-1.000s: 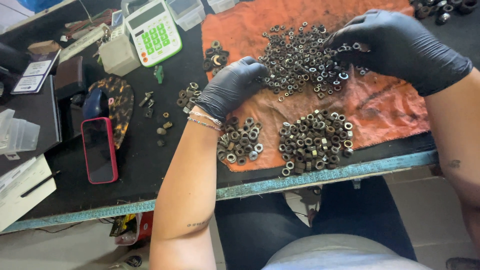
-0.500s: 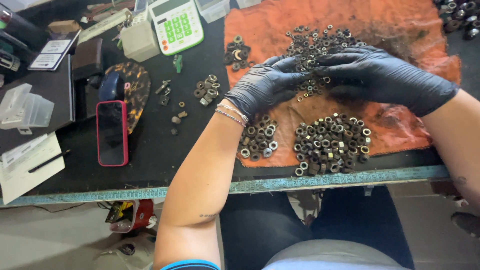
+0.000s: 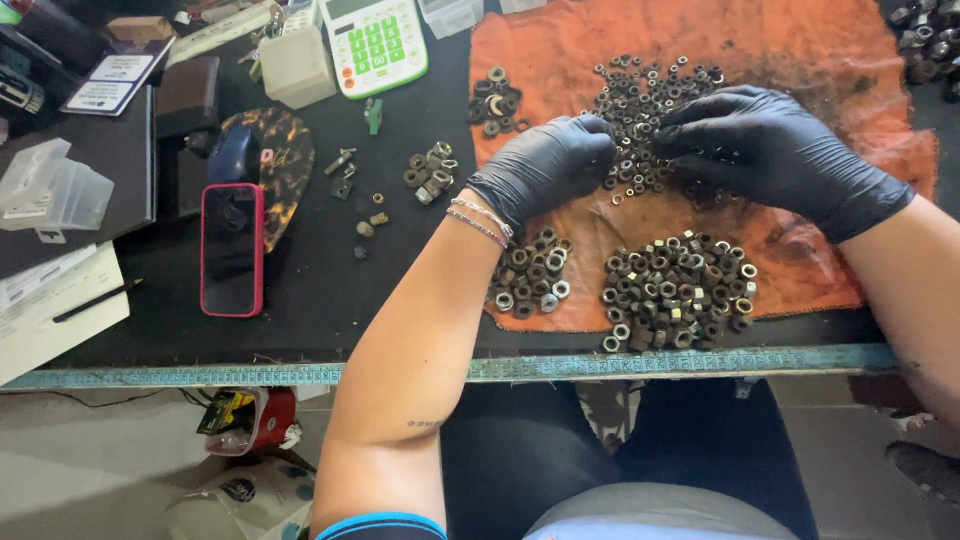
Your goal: Sorting mixed small metal hardware including nuts, washers, and spacers into organized piles on a workbench.
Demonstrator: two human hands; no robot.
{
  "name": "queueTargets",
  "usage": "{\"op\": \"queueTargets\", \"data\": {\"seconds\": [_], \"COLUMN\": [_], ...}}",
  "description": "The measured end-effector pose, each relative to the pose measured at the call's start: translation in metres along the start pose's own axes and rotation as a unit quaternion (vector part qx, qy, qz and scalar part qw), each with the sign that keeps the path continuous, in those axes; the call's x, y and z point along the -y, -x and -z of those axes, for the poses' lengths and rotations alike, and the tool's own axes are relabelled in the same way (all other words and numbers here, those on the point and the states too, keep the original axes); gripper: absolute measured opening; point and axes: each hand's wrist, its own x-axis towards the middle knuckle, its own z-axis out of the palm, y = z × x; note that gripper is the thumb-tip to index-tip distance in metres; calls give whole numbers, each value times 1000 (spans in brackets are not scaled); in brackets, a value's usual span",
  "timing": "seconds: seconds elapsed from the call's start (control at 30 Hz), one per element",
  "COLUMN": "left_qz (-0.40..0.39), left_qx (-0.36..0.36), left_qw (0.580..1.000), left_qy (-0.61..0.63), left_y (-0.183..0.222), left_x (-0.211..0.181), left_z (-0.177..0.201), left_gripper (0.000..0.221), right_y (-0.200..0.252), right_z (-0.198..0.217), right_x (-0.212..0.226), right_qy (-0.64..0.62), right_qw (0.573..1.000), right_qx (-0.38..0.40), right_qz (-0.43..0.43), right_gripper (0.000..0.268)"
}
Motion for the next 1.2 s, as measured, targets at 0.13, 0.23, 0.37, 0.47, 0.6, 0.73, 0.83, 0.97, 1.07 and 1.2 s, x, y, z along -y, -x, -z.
{"op": "queueTargets", "data": {"seconds": [0.13,0.23,0.37,0.47,0.6,0.73,0.83,0.97,1.07,1.2], "left_qz": [-49,-183,-143,-33,6,86,82,208,198,175], "left_qx": [-45,108,50,72,-78,-79,-42,39,49,50], "left_qw": [995,751,779,954,997,992,995,977,979,977], "left_qy": [72,-625,-608,-291,28,-50,26,6,-25,-108], "left_y": [-1,-5,-4,-7,-1,11,22,19,15,11], "left_x": [8,24,50,63,42,33,37,29,30,38], "left_z": [-7,-27,-49,-57,-18,20,28,24,12,0], "left_gripper": [19,42,49,55,47,40,34,32,20,16], "right_y": [11,11,10,10,4,6,6,12,13,11], "right_z": [0,5,2,-2,-1,6,7,9,8,10], "right_x": [-17,-13,-17,-16,-11,-9,-15,-21,-22,-17], "right_qy": [17,-30,-20,26,13,20,14,-2,8,-7], "right_qw": [999,998,999,999,999,997,997,997,998,997], "right_qx": [25,10,7,4,51,67,66,59,54,56], "right_qz": [-33,-47,-41,-17,1,-26,-31,-49,-42,-49], "right_gripper": [19,17,19,35,39,31,28,24,29,32]}}
